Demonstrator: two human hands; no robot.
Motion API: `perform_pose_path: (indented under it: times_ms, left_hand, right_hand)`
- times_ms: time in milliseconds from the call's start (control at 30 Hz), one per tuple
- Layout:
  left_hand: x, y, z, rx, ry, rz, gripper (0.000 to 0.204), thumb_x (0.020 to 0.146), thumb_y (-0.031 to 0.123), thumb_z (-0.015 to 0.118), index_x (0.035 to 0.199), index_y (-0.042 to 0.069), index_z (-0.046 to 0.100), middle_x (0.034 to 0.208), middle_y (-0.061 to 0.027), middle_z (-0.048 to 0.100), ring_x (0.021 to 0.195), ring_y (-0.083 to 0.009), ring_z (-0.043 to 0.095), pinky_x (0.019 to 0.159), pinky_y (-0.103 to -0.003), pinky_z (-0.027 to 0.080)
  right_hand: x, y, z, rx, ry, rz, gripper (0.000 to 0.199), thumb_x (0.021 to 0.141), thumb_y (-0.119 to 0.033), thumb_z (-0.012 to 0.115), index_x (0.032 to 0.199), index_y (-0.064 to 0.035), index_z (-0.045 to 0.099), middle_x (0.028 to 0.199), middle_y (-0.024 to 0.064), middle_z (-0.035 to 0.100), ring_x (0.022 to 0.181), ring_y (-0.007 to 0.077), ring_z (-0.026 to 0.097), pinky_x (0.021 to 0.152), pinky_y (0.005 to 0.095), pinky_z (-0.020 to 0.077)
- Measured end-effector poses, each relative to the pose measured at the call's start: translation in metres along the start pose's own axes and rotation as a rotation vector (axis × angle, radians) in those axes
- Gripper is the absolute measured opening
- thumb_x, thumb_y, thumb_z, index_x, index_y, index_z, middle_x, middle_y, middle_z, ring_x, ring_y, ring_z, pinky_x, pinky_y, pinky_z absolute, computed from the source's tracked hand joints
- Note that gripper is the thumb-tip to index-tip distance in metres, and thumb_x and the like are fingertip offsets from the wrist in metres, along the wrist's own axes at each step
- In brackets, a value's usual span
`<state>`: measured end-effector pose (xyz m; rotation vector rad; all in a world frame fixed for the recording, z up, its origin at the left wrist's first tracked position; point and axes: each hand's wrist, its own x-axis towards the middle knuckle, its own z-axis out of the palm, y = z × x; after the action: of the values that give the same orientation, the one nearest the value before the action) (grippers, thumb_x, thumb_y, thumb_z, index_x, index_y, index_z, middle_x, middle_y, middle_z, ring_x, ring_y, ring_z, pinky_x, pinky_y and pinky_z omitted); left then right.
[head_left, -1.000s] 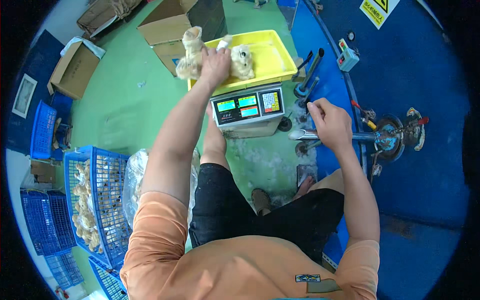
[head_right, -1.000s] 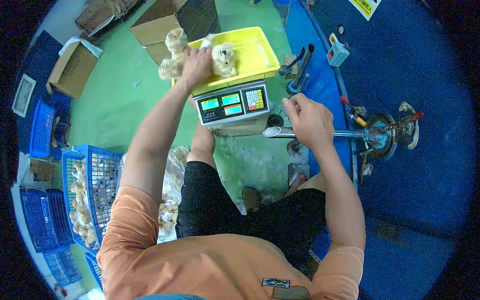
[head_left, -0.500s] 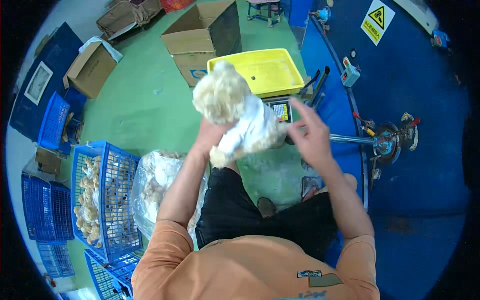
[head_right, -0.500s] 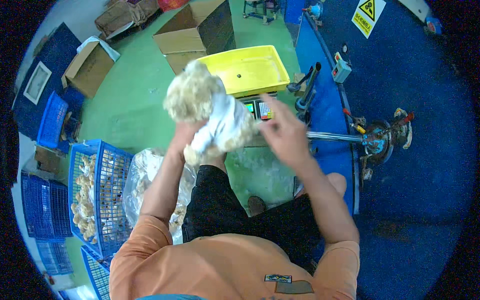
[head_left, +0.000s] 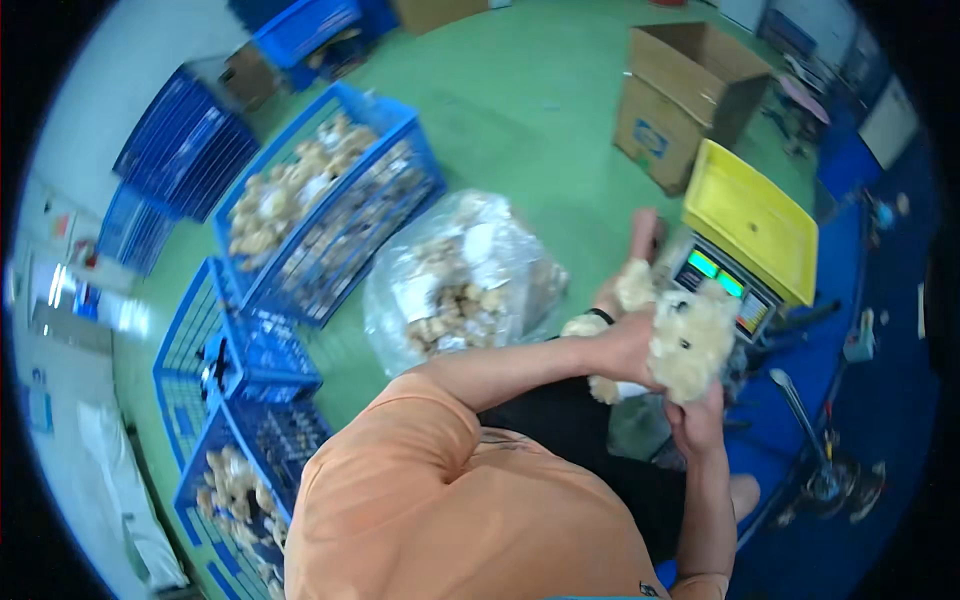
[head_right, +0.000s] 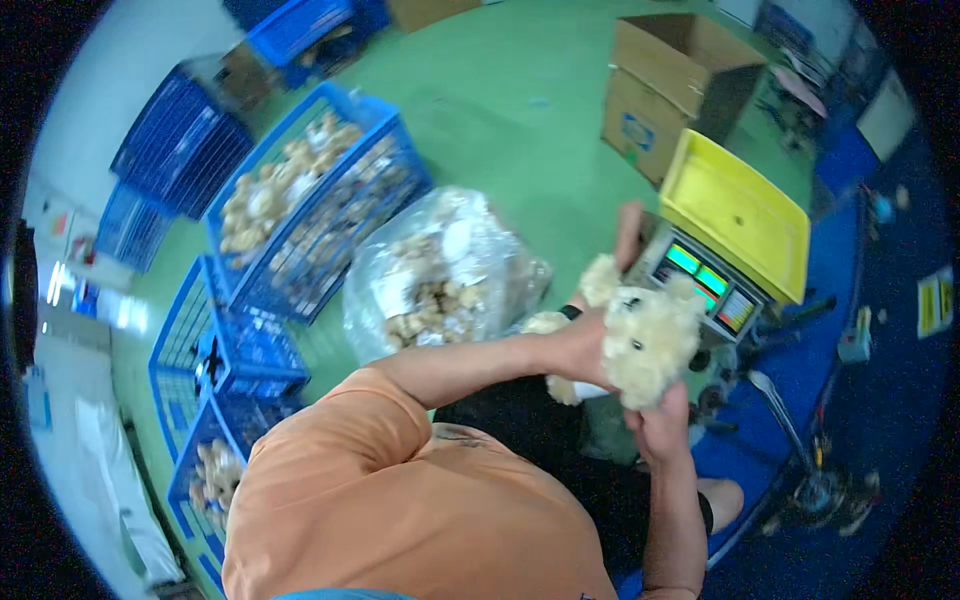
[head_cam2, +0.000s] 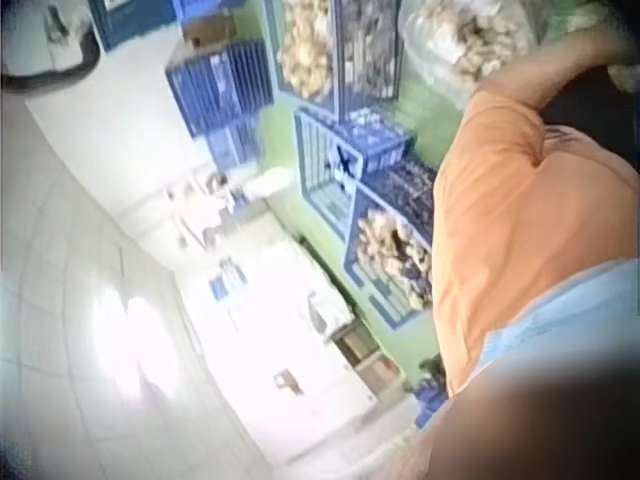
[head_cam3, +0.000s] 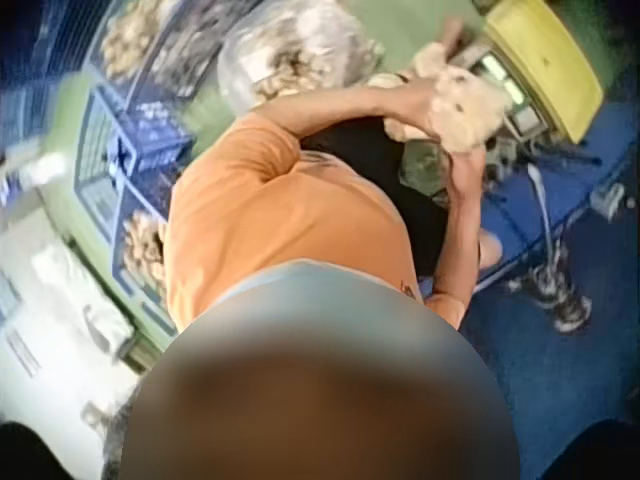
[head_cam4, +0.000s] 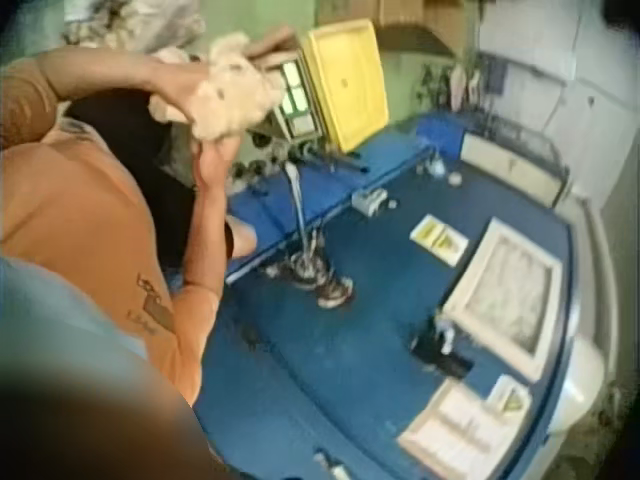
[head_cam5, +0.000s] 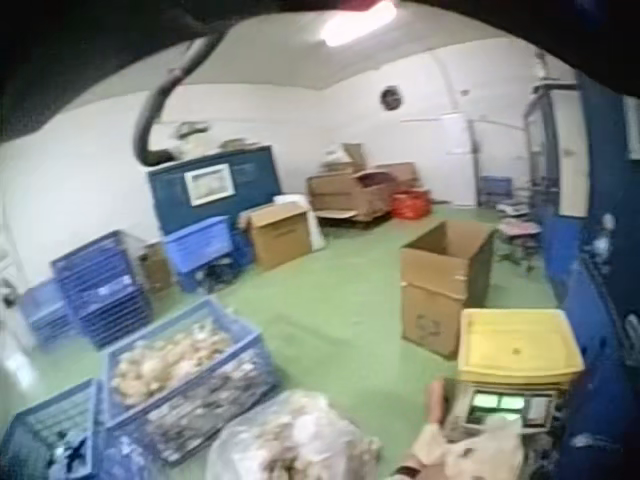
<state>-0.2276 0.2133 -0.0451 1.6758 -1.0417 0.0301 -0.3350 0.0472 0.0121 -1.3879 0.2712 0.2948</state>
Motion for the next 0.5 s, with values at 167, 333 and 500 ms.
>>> perform_pose_path:
  times_ms: [167, 333, 500]
  left_hand:
    - [-0.026, 0.004, -0.025, -0.146, 0.104, -0.083, 0.067, 0.067, 0.029, 0.082, 0.125, 0.005, 0.06, 0.124, -0.016, 0.063, 0.103, -0.0349, 0.061, 0.092, -0.043, 0.048]
    - [-0.063, -0.03, -0.134, 0.33, 0.319, -0.079, 0.06, 0.065, 0.021, 0.082, 0.119, 0.004, 0.061, 0.11, -0.0146, 0.066, 0.091, -0.03, 0.063, 0.083, -0.041, 0.05]
    - [-0.165, -0.052, -0.352, 0.989, 0.587, -0.588, 0.03, 0.075, 0.013, 0.066, 0.103, 0.005, 0.063, 0.095, -0.0116, 0.065, 0.079, -0.0279, 0.058, 0.075, -0.043, 0.047]
  right_hand:
    - [0.018, -0.002, 0.019, 0.236, -0.268, -0.067, 0.03, 0.089, -0.004, 0.06, 0.119, 0.002, 0.06, 0.086, 0.0092, 0.069, 0.055, 0.0136, 0.058, 0.047, 0.0225, 0.0426]
    - [0.03, -0.026, 0.06, -0.147, 0.044, -0.31, 0.038, 0.097, -0.007, 0.053, 0.134, -0.0026, 0.054, 0.123, 0.011, 0.066, 0.081, 0.0149, 0.066, 0.064, 0.0241, 0.0488]
    - [0.044, 0.006, -0.01, -0.26, 0.198, -0.078, 0.03, 0.102, -0.014, 0.05, 0.13, -0.0037, 0.057, 0.122, 0.0096, 0.066, 0.083, 0.0148, 0.066, 0.068, 0.0238, 0.0497]
